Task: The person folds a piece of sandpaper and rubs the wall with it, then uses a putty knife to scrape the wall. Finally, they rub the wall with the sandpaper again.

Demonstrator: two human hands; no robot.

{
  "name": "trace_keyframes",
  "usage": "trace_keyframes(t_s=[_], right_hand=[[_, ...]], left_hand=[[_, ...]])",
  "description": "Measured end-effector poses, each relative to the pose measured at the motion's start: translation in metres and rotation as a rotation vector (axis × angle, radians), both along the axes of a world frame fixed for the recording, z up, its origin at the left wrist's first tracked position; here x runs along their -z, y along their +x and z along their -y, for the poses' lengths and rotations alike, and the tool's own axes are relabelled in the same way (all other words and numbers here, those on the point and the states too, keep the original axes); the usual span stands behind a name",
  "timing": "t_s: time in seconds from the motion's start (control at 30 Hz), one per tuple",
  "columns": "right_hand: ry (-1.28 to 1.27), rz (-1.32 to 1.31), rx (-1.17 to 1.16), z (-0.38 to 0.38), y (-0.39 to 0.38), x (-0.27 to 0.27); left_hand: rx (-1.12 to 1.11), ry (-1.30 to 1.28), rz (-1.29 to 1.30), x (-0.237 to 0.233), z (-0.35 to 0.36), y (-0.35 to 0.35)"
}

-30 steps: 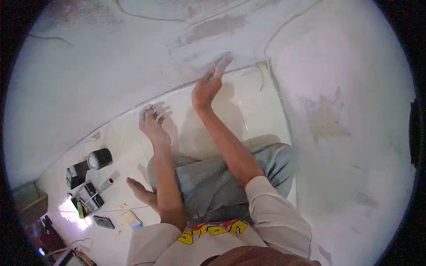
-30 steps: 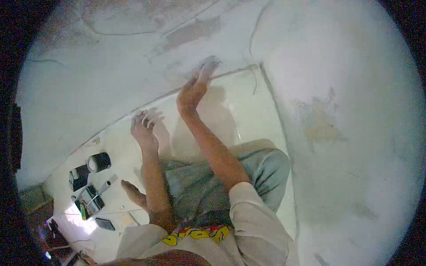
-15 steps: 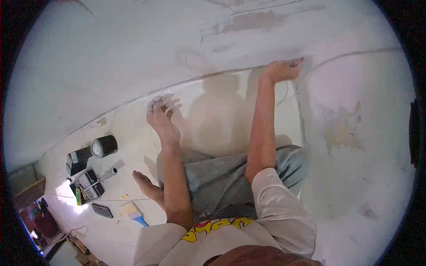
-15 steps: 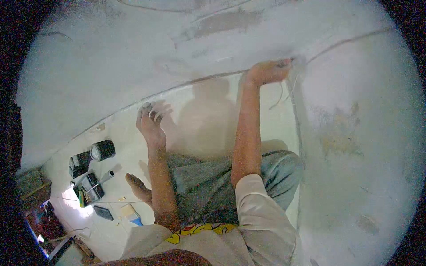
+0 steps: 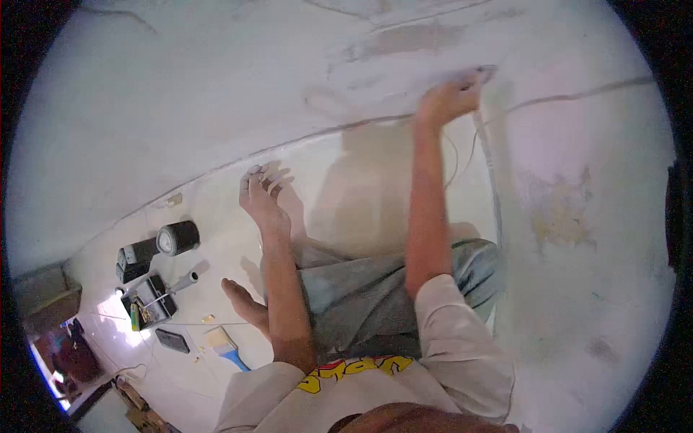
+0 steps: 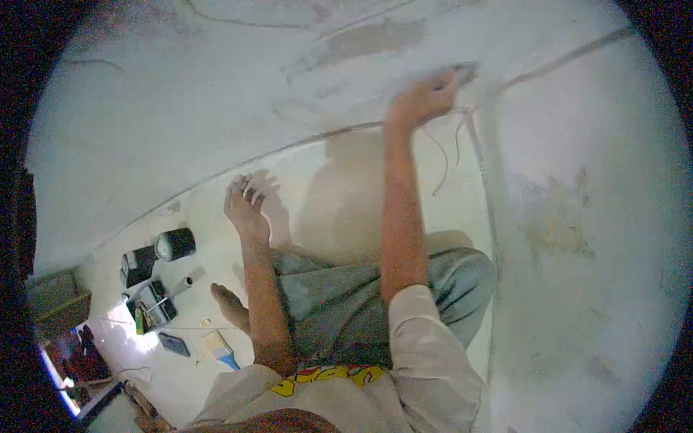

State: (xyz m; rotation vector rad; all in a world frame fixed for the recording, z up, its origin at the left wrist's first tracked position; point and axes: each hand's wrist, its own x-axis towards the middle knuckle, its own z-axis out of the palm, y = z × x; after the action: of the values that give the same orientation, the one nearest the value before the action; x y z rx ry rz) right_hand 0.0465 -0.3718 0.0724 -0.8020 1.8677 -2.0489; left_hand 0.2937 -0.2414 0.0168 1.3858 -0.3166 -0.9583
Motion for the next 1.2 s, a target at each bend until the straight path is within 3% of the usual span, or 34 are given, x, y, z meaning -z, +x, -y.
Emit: trace_keyframes(t_s=[0.07,0.13,0.27,0.37,0.43,0.57,0.67,0.7,0.73,0.77,0.83,0.93,1.0,1.07,1.17,1.2], right_hand=[[0.062,-0.092,-0.012,0.002,-0.005,0.007],[-0.131,-0.105,-0.023,0.007,0.02,0.031],[-0.158,-0.028,-0.019,-0.021,0.128,0.009],[-0.236,0.081,-0.033,-0.016,0.133,0.012],[-0.059,-0.008,-0.059,-0.014,0.091,0.016],[-0.09,0.084,-0.031,-0.001,-0.004,-0.032],[-0.192,0.124,0.017,0.003,0.037,-0.001],[-0.038,-0.17,0.015,-0.009,0.067,0.02],[-0.115,-0.129,0.016,-0.014,0.105,0.021],[-0.109,0.207,-0.122,-0.03,0.146,0.014],[-0.091,-0.173,-0.09,-0.046,0.174,-0.001],[-0.182,-0.111,0.019,-0.022,0.156,0.01],[-0.137,-0.151,-0.035,-0.009,0.107,0.037],[-0.085,0.124,-0.046,-0.006,0.049,-0.016],[-0.157,-0.015,0.039,-0.007,0.047,-0.026],[-0.096,-0.009,-0.011,-0.01,0.065,-0.002]], left_hand=[[-0.036,0.011,-0.028,0.005,0.001,0.004],[-0.047,0.018,-0.028,0.008,0.004,0.005],[0.079,0.019,-0.025,-0.012,0.003,-0.01],[0.064,0.052,-0.007,-0.005,0.0,-0.002],[0.036,0.067,0.001,-0.006,-0.002,0.0],[-0.038,0.063,-0.028,-0.014,0.005,-0.002],[0.015,-0.021,-0.035,-0.006,0.007,-0.007],[0.023,-0.023,-0.039,-0.004,0.006,-0.008],[0.051,-0.023,-0.022,-0.004,0.005,-0.009],[0.082,-0.024,-0.003,-0.004,0.005,-0.011],[0.119,-0.021,0.016,0.002,-0.001,-0.006],[0.097,0.023,0.026,0.009,-0.001,0.005],[0.032,0.058,0.009,0.005,-0.005,0.013],[0.019,0.019,-0.024,-0.008,-0.005,0.012],[0.007,0.005,-0.031,-0.007,0.001,0.008],[0.009,0.003,-0.043,-0.007,0.002,0.003]])
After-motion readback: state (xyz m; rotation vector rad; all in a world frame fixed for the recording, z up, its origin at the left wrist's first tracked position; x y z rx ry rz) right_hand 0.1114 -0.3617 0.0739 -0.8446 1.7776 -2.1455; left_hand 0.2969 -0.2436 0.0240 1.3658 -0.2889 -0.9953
